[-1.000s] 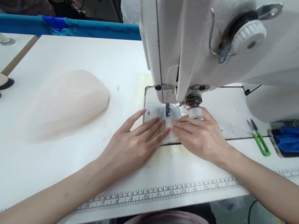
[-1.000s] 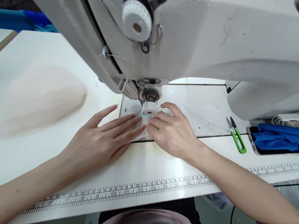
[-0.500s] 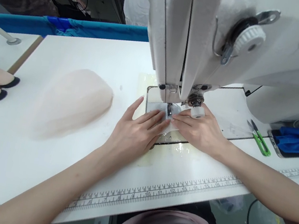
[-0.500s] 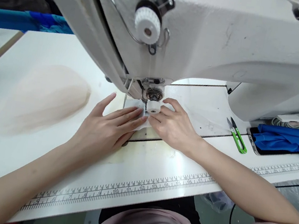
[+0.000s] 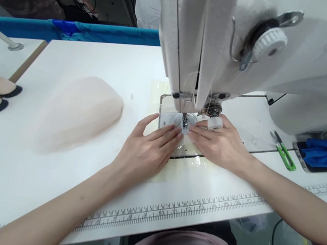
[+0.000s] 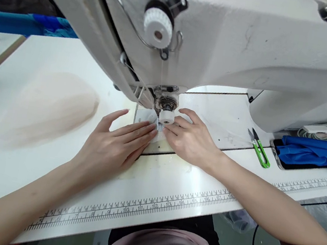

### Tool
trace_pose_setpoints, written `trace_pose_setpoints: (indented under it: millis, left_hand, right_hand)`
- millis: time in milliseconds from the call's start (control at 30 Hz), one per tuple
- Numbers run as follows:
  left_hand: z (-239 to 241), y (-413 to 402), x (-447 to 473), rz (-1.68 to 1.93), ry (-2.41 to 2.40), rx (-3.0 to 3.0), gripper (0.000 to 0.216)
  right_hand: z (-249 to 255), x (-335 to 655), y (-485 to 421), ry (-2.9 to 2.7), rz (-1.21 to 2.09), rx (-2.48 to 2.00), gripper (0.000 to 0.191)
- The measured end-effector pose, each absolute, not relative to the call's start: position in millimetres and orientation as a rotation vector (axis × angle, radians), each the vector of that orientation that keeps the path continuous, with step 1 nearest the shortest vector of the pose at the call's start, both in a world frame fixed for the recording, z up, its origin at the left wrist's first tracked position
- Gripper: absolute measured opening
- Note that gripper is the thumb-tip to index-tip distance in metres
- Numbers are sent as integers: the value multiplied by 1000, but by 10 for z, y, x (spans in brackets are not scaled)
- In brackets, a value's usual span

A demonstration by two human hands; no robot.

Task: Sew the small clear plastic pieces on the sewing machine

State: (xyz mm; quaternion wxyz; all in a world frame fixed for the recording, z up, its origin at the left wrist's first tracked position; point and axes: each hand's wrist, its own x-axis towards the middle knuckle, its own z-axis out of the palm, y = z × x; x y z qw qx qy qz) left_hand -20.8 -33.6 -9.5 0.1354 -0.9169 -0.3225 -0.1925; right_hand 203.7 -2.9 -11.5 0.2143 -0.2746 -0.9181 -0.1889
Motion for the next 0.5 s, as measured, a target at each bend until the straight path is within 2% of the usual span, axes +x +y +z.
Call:
trace_pose_setpoints:
  millis: [500]
  left_hand:
    - [-98,-281,-196,-587,-974,-2655,30]
  right_hand:
    - [-142,2034,-7,-2594,-554,-824,27]
